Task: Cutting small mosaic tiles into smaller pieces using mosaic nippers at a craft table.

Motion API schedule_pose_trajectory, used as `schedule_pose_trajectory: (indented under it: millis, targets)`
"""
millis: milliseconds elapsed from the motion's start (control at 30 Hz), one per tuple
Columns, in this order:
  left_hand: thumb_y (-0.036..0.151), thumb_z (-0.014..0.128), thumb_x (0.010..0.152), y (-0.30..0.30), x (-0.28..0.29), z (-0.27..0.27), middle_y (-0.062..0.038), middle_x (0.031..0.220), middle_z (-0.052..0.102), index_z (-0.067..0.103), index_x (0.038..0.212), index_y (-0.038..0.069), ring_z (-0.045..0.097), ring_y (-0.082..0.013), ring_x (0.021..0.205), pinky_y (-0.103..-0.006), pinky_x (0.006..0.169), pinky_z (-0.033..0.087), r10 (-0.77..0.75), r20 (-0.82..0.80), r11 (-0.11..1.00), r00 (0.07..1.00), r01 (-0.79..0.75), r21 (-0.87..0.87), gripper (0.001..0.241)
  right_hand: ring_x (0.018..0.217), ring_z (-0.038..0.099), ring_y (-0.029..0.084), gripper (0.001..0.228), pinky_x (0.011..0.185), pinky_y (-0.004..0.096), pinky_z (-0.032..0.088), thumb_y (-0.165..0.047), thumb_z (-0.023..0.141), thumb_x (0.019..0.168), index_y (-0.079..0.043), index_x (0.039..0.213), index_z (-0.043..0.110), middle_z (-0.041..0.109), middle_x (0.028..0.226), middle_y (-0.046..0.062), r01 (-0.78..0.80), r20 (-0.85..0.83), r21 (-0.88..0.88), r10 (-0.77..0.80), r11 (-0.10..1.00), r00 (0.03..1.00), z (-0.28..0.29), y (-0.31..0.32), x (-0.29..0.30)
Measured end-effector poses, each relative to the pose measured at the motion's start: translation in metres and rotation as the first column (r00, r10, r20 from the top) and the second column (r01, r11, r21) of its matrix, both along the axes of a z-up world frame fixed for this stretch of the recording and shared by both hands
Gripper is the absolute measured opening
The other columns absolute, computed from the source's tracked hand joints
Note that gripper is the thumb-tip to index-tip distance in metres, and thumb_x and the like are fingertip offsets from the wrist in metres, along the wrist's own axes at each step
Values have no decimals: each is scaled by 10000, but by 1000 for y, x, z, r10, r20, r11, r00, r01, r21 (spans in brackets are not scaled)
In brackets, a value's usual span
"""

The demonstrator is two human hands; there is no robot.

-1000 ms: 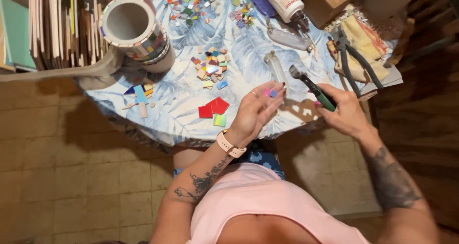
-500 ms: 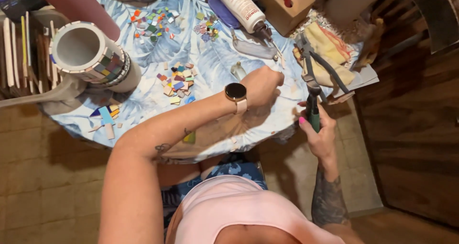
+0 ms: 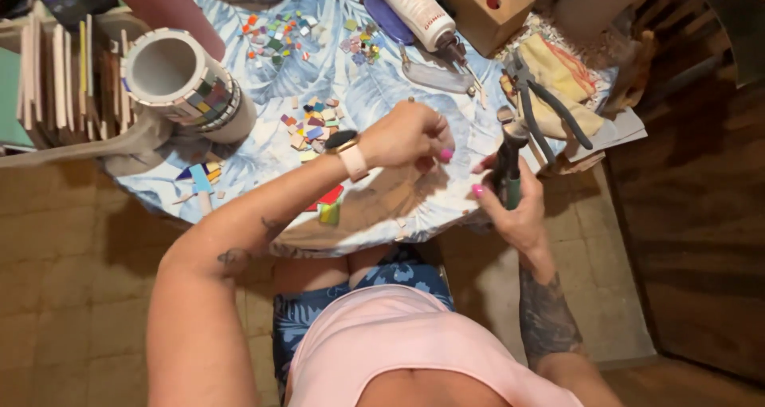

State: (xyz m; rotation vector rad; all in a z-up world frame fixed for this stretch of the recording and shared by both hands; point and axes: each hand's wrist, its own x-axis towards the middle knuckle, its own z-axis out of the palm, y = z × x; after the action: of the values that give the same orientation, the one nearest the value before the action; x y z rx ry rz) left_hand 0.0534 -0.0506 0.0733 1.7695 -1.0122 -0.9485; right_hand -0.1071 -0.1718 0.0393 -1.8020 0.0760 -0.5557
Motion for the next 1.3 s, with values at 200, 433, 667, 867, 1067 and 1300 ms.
schedule_pose_trajectory:
  millis: [200, 433, 667, 867, 1067, 1300]
  targets:
    - [49, 545, 781, 37, -12, 1, -242, 740, 616, 447, 1075, -115, 650, -231, 656, -294, 560, 556, -12, -282, 992, 959, -24, -124, 350, 579, 418, 96, 349, 553, 217, 399, -73, 714, 675, -26, 964, 524, 494, 699, 39, -48, 91, -126, 60, 991, 994, 17, 30, 21]
    - [56, 537, 795, 63, -12, -14, -210, 765, 621, 323, 1185, -101, 642, -208, 671, -290, 589, 554, 22, -354, 975, 935, -98, -199, 471, 497, 488, 123, 282, 496, 226, 409, -14, 704, 670, -6, 885, 522, 599, 695, 75, -8, 179, -242, 53, 970, 982, 7, 43, 36]
    - [305, 434, 877, 79, -28, -30, -159, 853, 605, 454, 1100, 11, 631, -212, 762, -323, 632, 551, 19, -530, 941, 848, -194, -277, 370, 470, 484, 138, 291, 465, 222, 396, 20, 693, 642, 4, 878, 524, 563, 622, 71, 23, 211, -335, 51, 942, 976, 26, 60, 33]
    - [224, 438, 877, 89, -42, -15, -69, 633, 639, 600, 770, 90, 640, -161, 631, -278, 574, 521, 196, 10, 908, 981, -177, -379, 236, 503, 496, 141, 348, 489, 233, 415, -21, 706, 631, 22, 930, 533, 553, 625, 73, -46, 151, -352, 105, 935, 983, 23, 55, 30]
    - [213, 387, 889, 90, -40, -27, -19, 521, 597, 537, 695, 108, 615, -150, 519, -237, 505, 496, 321, 206, 858, 924, -192, -475, 267, 596, 548, 245, 280, 543, 324, 447, -70, 627, 708, -20, 978, 572, 560, 719, 116, -169, -87, -506, 145, 846, 986, 16, 5, 25]
    - [160, 360, 894, 89, -41, -25, -88, 535, 546, 503, 691, 64, 572, -271, 548, -307, 533, 477, 360, 290, 817, 887, -150, -557, 267, 665, 593, 333, 394, 599, 400, 476, -16, 589, 586, 1, 980, 574, 588, 749, 194, -358, -374, -533, 166, 767, 912, 37, -5, 17]
